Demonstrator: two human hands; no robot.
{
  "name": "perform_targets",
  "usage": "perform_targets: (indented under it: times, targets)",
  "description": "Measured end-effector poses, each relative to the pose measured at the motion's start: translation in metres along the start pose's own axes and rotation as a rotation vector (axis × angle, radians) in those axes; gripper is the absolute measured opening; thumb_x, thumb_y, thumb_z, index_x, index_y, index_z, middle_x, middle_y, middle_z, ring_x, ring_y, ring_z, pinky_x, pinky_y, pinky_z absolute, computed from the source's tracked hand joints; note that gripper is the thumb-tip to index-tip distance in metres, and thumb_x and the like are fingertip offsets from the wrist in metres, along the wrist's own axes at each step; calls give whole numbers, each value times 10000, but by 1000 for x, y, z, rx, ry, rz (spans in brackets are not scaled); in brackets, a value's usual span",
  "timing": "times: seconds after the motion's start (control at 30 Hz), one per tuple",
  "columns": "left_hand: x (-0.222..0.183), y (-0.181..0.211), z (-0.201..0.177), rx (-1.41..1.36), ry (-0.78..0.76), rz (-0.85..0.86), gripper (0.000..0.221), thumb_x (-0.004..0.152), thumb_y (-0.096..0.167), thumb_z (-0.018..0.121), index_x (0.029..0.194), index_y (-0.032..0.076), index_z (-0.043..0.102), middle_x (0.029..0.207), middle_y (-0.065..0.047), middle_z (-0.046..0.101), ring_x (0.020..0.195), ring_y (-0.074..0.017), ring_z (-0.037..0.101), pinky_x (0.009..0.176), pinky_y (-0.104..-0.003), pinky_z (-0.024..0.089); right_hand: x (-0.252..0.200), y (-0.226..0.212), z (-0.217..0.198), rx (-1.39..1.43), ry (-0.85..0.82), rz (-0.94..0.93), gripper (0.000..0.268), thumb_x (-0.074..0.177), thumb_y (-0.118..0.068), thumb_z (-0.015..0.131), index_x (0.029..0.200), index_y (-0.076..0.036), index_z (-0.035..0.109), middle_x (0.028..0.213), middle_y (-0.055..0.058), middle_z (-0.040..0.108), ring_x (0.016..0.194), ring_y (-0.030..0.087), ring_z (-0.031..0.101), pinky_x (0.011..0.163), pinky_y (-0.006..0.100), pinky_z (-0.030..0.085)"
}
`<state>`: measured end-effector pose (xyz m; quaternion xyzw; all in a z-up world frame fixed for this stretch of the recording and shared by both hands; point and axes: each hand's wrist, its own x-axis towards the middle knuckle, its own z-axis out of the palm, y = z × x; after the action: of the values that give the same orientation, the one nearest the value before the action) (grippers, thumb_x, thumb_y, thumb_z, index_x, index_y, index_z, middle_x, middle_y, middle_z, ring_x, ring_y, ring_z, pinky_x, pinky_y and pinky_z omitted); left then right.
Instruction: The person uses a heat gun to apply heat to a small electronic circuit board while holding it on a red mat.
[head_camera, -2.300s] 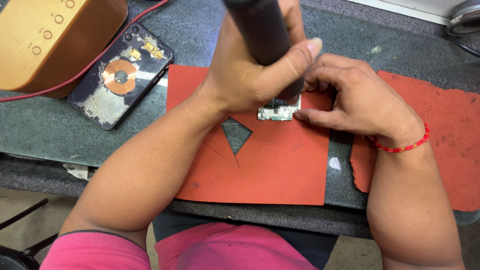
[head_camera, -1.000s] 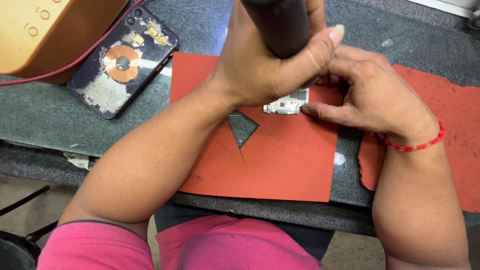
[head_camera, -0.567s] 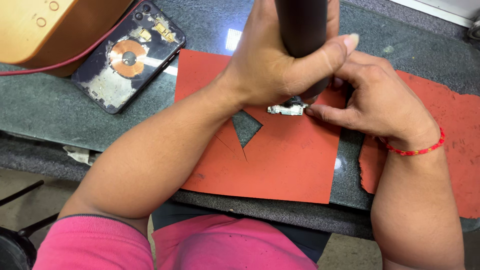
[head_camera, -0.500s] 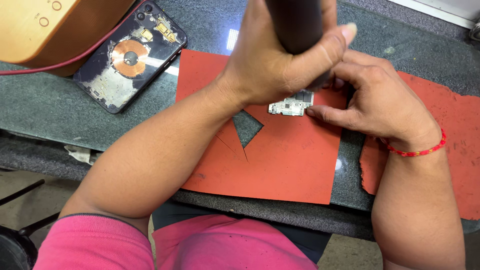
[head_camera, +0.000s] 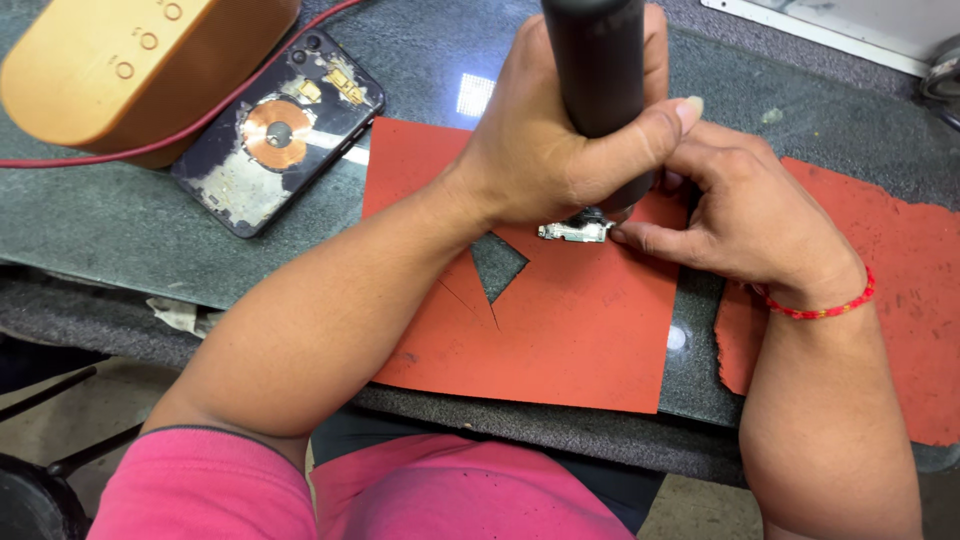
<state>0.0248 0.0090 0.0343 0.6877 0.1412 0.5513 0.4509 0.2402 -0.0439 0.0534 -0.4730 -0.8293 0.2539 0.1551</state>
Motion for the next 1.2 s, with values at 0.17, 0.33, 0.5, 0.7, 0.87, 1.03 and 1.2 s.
perform_targets:
  times: [0.17, 0.33, 0.5, 0.7, 0.87, 1.03, 1.2]
  targets:
    - [1, -6, -4, 60, -2, -8, 246, 948, 126, 746, 815, 55, 552, 705, -17, 579, 625, -123, 562, 604, -298, 438, 0, 3, 2, 18, -4, 17, 389, 755, -179, 871, 1027, 14, 672, 978, 94, 663, 872, 245, 655, 783, 346, 549]
    - [-2, -8, 0, 86, -4, 24, 258, 964, 130, 747, 814, 57, 550, 707, -16, 566, 626, -119, 545, 599, -284, 420, 0, 1, 1, 75, 6, -8, 437, 757, -162, 842, 1114, 26, 675, 1049, 93, 675, 912, 227, 677, 813, 339, 564]
    - [-1, -7, -5, 68, -14, -40, 237, 939, 128, 748, 815, 74, 553, 682, -3, 578, 610, -93, 548, 581, -265, 418, 1, 2, 1, 68, 0, -3, 420, 730, -186, 868, 1037, 24, 672, 994, 104, 658, 902, 243, 657, 821, 349, 548]
    - [-2, -2, -5, 42, -38, -92, 201, 965, 94, 733, 868, 59, 560, 777, -8, 626, 648, -82, 586, 597, -245, 462, 3, 3, -2, 36, -23, 11, 380, 713, -243, 879, 945, -3, 698, 948, 93, 667, 879, 256, 648, 777, 359, 537]
    - [-6, -1, -4, -90, -47, -166, 146, 999, 89, 693, 908, 46, 588, 820, -18, 658, 746, -97, 633, 700, -261, 512, 4, 5, -2, 40, -17, -11, 383, 718, -275, 873, 945, -16, 705, 945, 83, 673, 884, 256, 648, 773, 363, 536]
    - [-7, 1, -9, -47, -36, -229, 163, 982, 88, 701, 870, 37, 593, 835, -47, 657, 752, -98, 597, 700, -268, 495, 1, 8, -7, 65, -58, 43, 341, 706, -265, 857, 932, -46, 726, 921, 77, 671, 868, 244, 665, 768, 351, 550]
    - [-4, 0, -7, -88, -25, -153, 118, 983, 78, 678, 901, 22, 615, 891, -64, 676, 775, -101, 633, 734, -266, 526, 1, 13, -7, 73, -51, 21, 357, 715, -273, 860, 953, -41, 729, 934, 79, 677, 884, 251, 670, 784, 358, 549]
